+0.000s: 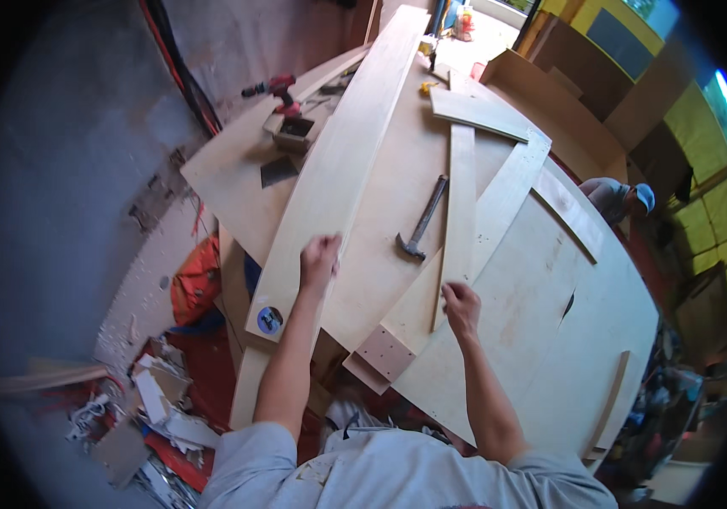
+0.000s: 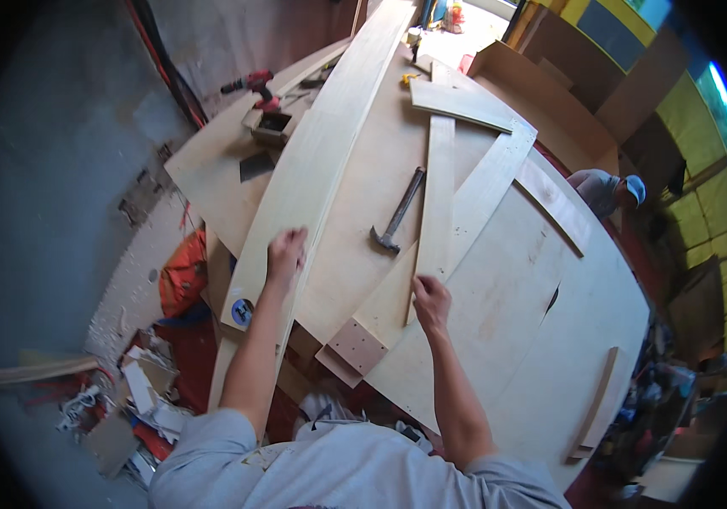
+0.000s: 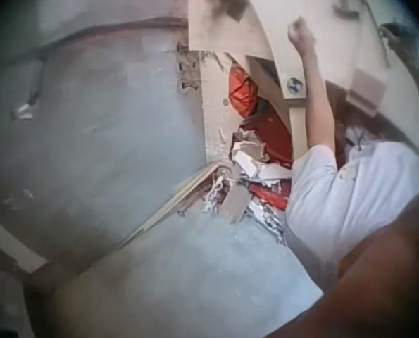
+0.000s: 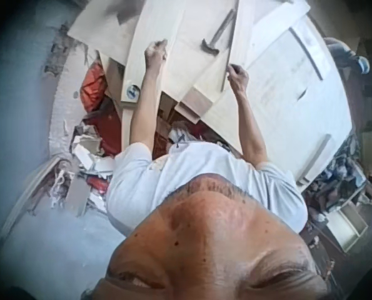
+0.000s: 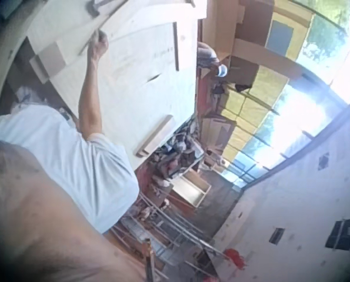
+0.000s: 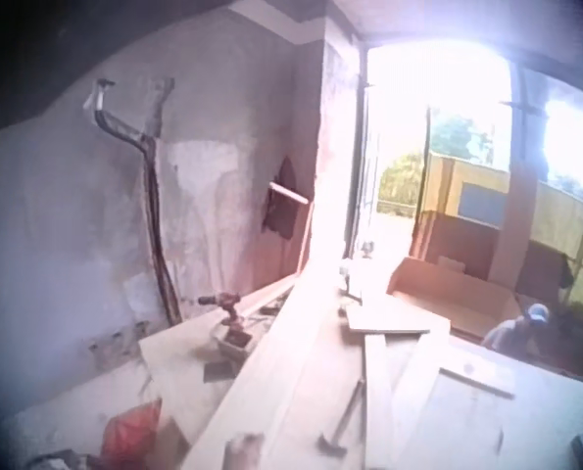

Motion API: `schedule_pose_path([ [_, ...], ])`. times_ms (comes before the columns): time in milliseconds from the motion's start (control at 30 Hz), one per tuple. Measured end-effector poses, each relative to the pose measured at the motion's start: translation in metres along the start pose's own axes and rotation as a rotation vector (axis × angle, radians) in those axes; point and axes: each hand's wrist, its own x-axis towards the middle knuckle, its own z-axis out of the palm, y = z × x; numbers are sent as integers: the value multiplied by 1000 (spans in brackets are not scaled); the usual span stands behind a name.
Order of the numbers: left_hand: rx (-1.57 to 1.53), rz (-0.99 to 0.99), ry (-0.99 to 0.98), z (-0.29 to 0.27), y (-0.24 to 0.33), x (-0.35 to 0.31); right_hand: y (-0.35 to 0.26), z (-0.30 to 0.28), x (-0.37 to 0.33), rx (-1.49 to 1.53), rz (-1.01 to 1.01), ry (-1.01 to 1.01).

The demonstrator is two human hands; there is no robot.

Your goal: The person places a wooden slat diagonally across a wooden frame on a work table, then uses a drill to drive a screw into the slat, securing it to the frame.

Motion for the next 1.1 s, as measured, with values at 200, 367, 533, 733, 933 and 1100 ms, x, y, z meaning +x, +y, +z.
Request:
schedule_pose_path([
  [200, 589, 547, 293, -7, -29, 167, -172, 153, 128, 122, -162, -308],
  [367, 782, 519, 185, -8, -45, 192, -247, 310, 265, 43, -441, -487],
  [533, 680, 526, 124, -6, -31, 188, -266, 453, 410, -219, -735, -438],
  [733, 661, 565, 148, -12, -29, 194, -272, 591, 523, -342, -448, -332],
  [933, 662, 638, 193, -28, -44, 196, -281, 653, 497, -176, -424, -228],
  [1100, 745, 561, 186, -16, -39, 196, -319, 609, 498, -61, -648, -79],
])
